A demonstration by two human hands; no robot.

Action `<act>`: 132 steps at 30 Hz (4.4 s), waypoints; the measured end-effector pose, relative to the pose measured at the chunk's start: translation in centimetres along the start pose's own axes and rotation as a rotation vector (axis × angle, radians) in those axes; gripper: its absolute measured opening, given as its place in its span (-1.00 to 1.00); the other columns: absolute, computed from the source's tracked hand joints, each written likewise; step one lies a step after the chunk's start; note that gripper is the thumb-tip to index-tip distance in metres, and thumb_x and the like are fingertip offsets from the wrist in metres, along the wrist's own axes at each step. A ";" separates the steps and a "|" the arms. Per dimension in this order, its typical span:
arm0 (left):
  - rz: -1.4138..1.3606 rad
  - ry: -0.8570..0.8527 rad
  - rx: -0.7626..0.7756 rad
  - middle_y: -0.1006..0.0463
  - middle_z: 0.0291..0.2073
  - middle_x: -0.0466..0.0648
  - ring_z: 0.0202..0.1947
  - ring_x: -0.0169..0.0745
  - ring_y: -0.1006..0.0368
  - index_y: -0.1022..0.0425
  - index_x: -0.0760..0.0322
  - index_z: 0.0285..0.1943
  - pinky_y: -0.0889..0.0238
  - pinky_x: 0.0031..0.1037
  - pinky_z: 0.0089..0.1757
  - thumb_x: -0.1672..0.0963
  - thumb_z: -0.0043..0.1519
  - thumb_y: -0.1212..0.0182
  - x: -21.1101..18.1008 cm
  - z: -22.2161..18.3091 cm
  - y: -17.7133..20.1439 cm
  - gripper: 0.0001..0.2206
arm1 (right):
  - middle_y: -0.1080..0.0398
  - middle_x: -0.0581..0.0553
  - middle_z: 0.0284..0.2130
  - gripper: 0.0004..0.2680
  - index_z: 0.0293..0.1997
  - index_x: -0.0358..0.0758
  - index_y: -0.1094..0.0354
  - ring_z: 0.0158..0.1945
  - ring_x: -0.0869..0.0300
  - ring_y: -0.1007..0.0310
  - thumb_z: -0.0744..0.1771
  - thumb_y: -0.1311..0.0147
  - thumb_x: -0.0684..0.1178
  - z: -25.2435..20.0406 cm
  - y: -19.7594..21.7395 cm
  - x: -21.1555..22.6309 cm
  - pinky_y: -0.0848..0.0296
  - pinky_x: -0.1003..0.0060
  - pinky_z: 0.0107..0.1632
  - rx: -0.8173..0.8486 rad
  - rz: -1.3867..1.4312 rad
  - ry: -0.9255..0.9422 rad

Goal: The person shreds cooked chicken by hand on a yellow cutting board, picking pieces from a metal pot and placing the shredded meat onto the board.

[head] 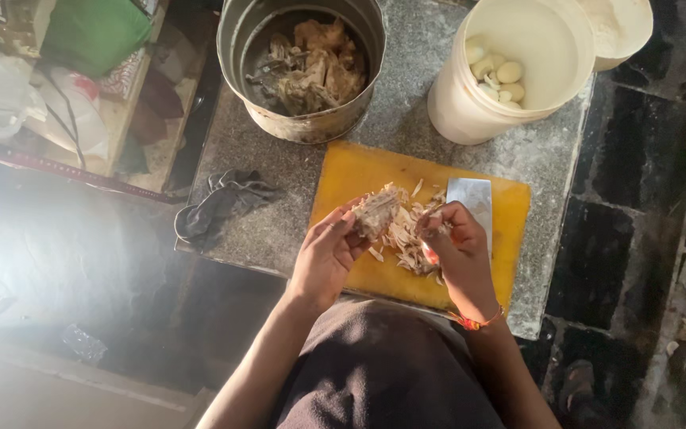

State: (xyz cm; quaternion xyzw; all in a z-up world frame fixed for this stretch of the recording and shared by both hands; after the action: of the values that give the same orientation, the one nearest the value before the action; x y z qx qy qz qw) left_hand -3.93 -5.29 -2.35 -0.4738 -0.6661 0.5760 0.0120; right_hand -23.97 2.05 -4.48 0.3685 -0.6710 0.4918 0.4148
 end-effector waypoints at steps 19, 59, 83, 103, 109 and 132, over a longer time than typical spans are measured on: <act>0.547 -0.010 0.094 -0.55 0.13 -0.05 0.12 -0.41 -0.39 -0.27 0.44 0.49 -0.24 -0.50 0.19 0.13 0.44 -0.03 0.2 -0.9 -3.5 -0.56 | -0.46 -0.13 -0.14 -0.82 -0.11 -0.25 -0.56 -0.17 0.23 -0.58 0.27 -0.23 -0.33 0.5 -7.9 10.2 -0.56 0.41 -0.18 -0.055 -0.891 0.390; 0.089 0.255 0.061 -0.64 -0.02 0.08 -0.02 -0.15 -0.60 -0.37 0.49 0.37 -0.46 -0.36 0.04 0.25 0.28 0.05 17.9 10.0 13.6 -0.57 | -0.48 -0.09 0.06 -0.71 0.10 -0.03 -0.50 -0.02 0.02 -0.60 0.26 -0.25 -0.07 1.9 -0.9 -2.4 -0.58 0.19 -0.07 0.151 -1.233 0.261; -0.202 0.149 -0.007 -0.58 0.04 0.03 0.04 -0.17 -0.54 -0.38 0.41 0.26 -0.38 -0.30 0.13 0.12 0.39 0.02 4.4 0.9 -1.7 -0.68 | -0.55 -0.06 -0.16 -0.90 -0.09 -0.36 -0.45 -0.24 0.31 -0.50 0.34 -0.23 -0.22 -1.9 -5.3 7.7 -0.43 0.38 -0.28 -0.090 -0.449 0.255; 0.090 -0.080 0.001 -0.54 0.02 -0.05 0.00 -0.37 -0.45 -0.31 0.42 0.39 -0.34 -0.43 0.11 0.18 0.47 0.04 4.0 1.0 -2.4 -0.67 | -0.53 -0.19 -0.19 -0.84 -0.09 -0.33 -0.50 -0.23 0.03 -0.61 0.27 -0.27 -0.24 -1.3 -9.9 10.9 -0.54 0.24 -0.23 -0.146 -1.187 0.485; -0.048 0.013 -0.034 -0.53 -0.03 -0.09 -0.06 -0.41 -0.45 -0.32 0.38 0.41 -0.34 -0.44 0.07 0.14 0.45 -0.01 4.4 1.0 -1.8 -0.64 | -0.51 -0.16 -0.22 -0.85 -0.14 -0.31 -0.48 -0.21 0.04 -0.60 0.26 -0.31 -0.23 -0.9 -10.1 10.7 -0.53 0.25 -0.19 -0.116 -1.138 0.523; -0.216 0.123 -0.052 -0.57 0.00 -0.06 -0.02 -0.26 -0.51 -0.42 0.31 0.23 -0.39 -0.33 0.04 0.14 0.37 -0.17 2.0 4.2 0.7 -0.73 | -0.51 -0.14 -0.26 -0.97 -0.18 -0.45 -0.44 -0.18 0.24 -0.58 0.35 -0.11 -0.33 -2.7 -2.8 4.9 -0.52 0.38 -0.14 -0.240 -0.824 0.198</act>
State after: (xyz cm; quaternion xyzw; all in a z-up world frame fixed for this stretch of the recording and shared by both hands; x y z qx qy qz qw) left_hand -6.94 -7.28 -5.41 -0.4338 -0.7260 0.5236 0.1023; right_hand -22.78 3.56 1.52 0.5055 -0.4773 0.2366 0.6787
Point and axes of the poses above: each hand's wrist, its own z-axis towards the middle knuckle, its own y-axis out of the back of the hand, x = y × z, the point moved 7 cm from there along z, towards the middle knuckle
